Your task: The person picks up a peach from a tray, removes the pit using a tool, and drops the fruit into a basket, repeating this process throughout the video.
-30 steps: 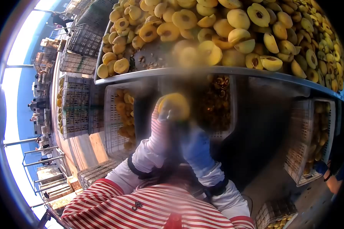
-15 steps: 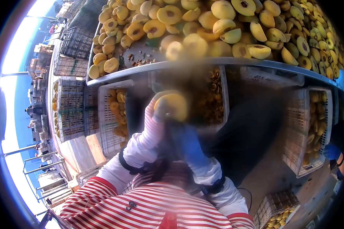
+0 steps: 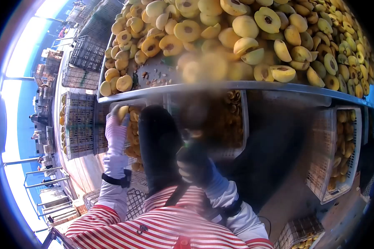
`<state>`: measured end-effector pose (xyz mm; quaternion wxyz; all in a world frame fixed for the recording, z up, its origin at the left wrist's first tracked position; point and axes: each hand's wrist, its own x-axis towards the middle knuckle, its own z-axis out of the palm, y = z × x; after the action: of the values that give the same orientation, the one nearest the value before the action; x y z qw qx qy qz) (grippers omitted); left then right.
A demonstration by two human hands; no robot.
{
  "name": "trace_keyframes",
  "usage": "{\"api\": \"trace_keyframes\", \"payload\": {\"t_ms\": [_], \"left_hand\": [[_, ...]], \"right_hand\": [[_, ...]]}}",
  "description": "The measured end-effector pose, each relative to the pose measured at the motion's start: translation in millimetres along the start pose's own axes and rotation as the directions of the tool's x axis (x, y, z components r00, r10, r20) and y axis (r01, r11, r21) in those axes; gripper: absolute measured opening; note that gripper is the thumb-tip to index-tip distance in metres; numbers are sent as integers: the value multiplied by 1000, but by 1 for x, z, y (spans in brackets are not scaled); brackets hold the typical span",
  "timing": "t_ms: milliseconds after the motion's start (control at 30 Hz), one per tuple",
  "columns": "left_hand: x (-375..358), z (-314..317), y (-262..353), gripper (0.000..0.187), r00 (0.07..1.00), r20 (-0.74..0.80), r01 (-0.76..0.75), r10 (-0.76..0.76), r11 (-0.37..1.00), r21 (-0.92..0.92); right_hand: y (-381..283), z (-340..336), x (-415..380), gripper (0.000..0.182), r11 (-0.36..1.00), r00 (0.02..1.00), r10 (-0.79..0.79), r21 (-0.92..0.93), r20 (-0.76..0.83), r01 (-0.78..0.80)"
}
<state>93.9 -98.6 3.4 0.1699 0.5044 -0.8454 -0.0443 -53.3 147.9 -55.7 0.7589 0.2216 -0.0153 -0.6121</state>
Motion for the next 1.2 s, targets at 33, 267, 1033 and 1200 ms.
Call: {"api": "trace_keyframes", "payload": {"t_ms": [33,267,1033,1200], "left_hand": [[12,1,-3,34,984,171,-19,-49,928,371],[92,71,173,55,822,478,-305,309,948,-88],[-62,45,151,26,624,764,775,167,-7,-632],[-62,40,143,36,763,636,645,116,-64,-761]], "right_hand": [[-1,-1,5,45,999,999,-1,-33,-53,0],[-17,13,15,44,941,937,-177,-329,-301,72],[-24,41,9,15,-580,446,-769,-793,457,-188],[-9,42,12,13,-403,429,-788,-897,441,182]]}}
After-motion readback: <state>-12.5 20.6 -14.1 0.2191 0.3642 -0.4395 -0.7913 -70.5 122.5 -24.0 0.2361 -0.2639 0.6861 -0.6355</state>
